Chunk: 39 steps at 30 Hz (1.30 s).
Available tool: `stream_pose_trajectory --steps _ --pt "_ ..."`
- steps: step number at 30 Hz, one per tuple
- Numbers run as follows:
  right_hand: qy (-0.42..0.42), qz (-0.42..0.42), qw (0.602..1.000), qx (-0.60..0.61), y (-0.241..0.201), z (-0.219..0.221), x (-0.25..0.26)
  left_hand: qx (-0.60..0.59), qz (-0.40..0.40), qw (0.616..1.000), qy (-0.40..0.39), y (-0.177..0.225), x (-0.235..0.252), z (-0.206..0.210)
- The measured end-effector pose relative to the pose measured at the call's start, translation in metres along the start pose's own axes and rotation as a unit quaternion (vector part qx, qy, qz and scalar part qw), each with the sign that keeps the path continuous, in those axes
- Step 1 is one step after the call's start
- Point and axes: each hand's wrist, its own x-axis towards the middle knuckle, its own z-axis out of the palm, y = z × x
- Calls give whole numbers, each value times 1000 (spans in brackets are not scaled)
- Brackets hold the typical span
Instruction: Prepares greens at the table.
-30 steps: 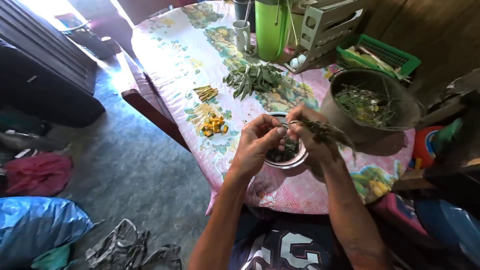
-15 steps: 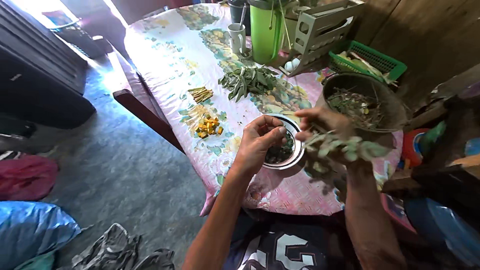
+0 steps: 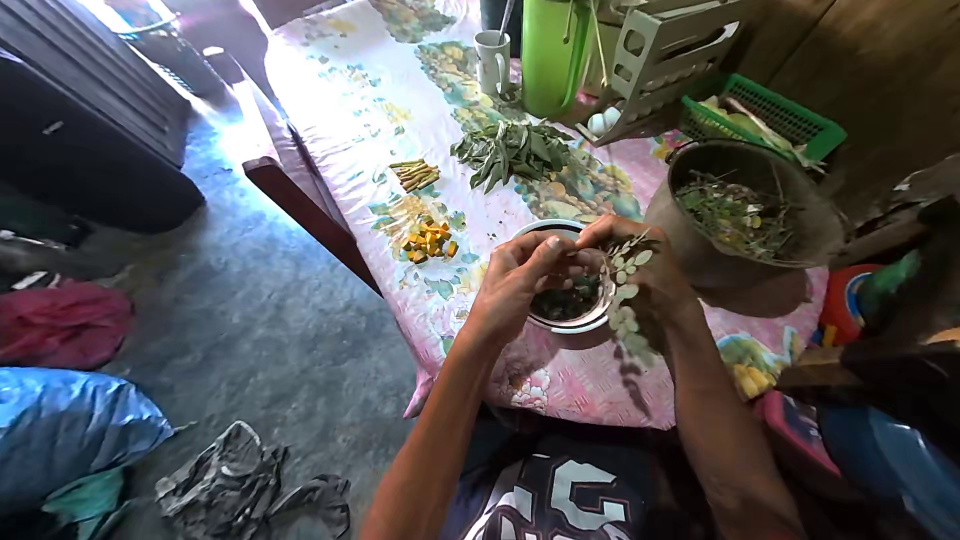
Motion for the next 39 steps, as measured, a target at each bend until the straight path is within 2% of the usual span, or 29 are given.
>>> stream_pose_trajectory --steps 4,11,18,20,24,26,29,33,34,39 --pt "-2 41 998 52 9 3 5 20 24 999 19 -3 -3 -1" --pt "-13 63 995 80 2 10 1 163 134 975 64 -11 -2 1" --pt "13 115 993 -24 1 7 -2 114 98 983 102 -15 -4 -4" --pt "22 89 996 -9 4 11 -2 106 98 984 101 -16 -3 -2" --pt "11 -20 1000 14 11 21 3 110 103 984 96 -17 -2 4" --pt "13 -31 999 38 13 21 0 116 105 983 99 -18 -3 4" --pt "23 35 997 71 10 12 -9 109 106 983 104 -19 -3 2" --pt "35 154 987 -25 17 0 -22 106 98 983 117 -18 -4 1" --pt "38 155 986 -47 18 1 -23 107 97 983 117 -18 -5 2" --pt "14 6 998 -63 10 18 -4 100 102 983 117 -17 -5 4"
